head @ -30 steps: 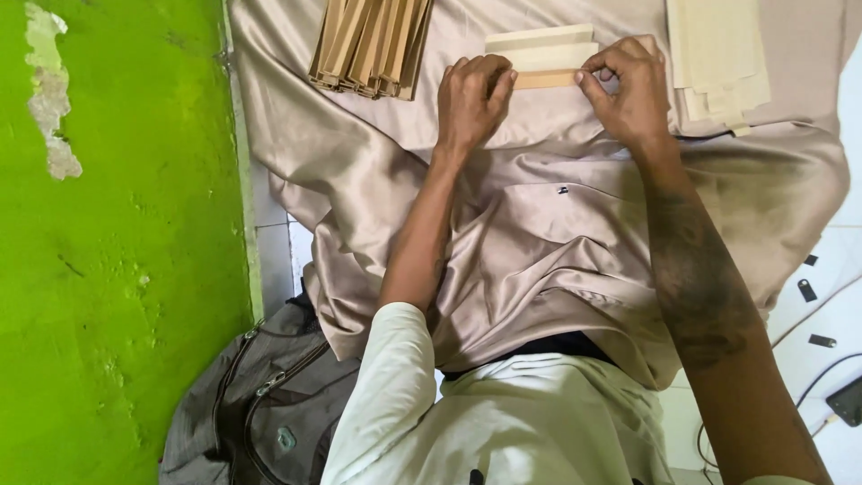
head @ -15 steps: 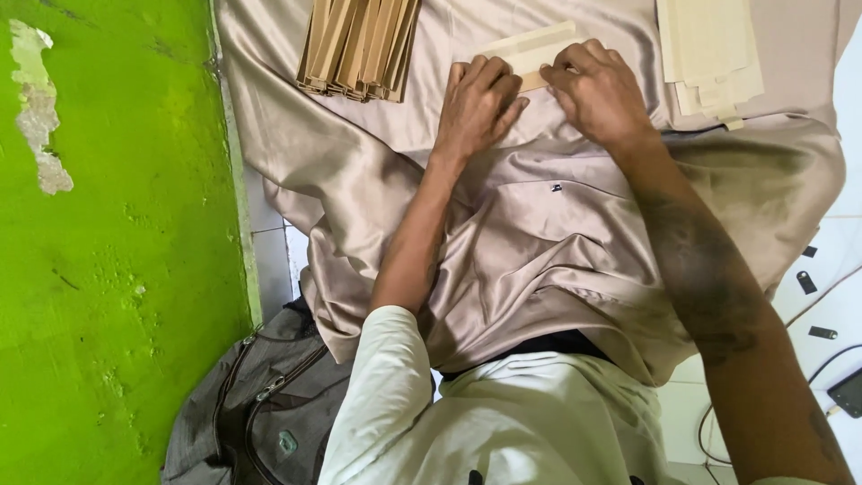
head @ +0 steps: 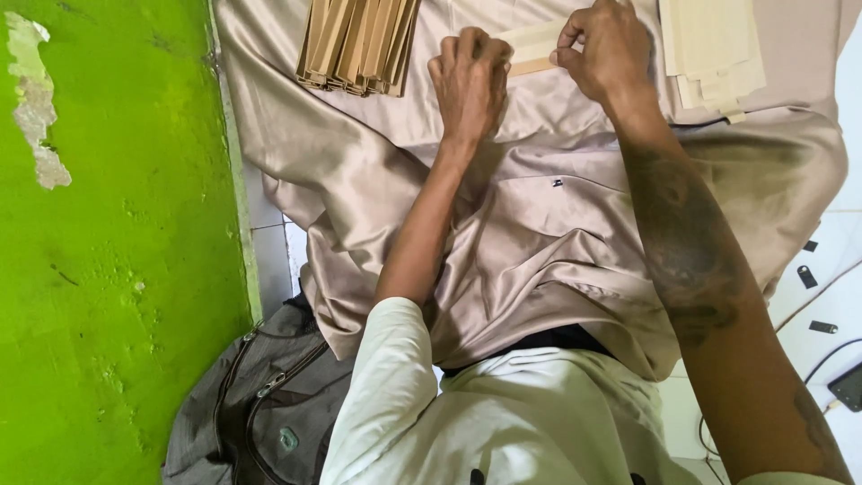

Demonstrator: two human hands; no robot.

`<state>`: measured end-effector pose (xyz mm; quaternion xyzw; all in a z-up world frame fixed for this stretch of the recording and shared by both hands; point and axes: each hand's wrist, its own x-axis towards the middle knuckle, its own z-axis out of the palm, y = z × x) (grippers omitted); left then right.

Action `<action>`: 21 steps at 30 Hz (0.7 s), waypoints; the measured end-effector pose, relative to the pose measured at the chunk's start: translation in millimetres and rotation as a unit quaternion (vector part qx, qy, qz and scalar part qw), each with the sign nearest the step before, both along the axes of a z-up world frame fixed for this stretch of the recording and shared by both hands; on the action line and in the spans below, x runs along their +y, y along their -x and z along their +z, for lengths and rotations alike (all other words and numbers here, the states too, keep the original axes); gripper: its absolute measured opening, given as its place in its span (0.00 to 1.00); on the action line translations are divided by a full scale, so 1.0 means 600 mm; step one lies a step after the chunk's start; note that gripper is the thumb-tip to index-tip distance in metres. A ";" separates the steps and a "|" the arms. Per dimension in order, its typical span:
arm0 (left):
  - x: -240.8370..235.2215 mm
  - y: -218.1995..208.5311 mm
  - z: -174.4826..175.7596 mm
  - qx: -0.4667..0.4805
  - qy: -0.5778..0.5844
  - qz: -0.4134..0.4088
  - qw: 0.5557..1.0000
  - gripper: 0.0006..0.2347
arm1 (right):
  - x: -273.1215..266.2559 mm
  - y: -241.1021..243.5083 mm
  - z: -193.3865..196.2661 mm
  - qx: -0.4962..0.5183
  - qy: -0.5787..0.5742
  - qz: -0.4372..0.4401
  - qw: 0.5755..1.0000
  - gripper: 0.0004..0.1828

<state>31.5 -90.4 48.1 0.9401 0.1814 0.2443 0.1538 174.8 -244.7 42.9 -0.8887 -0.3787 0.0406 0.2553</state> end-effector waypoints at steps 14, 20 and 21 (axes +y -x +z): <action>-0.024 0.010 -0.078 -0.004 -0.132 -0.045 0.990 0.12 | -0.016 0.071 0.015 -0.085 -0.039 0.137 0.986 0.20; 0.008 0.026 -0.095 -0.042 0.028 0.000 0.999 0.22 | -0.008 0.058 0.048 -0.006 -0.065 0.072 0.995 0.26; 0.013 0.024 -0.091 -0.047 0.053 -0.004 0.997 0.22 | -0.003 0.049 0.046 -0.045 -0.040 0.078 0.995 0.20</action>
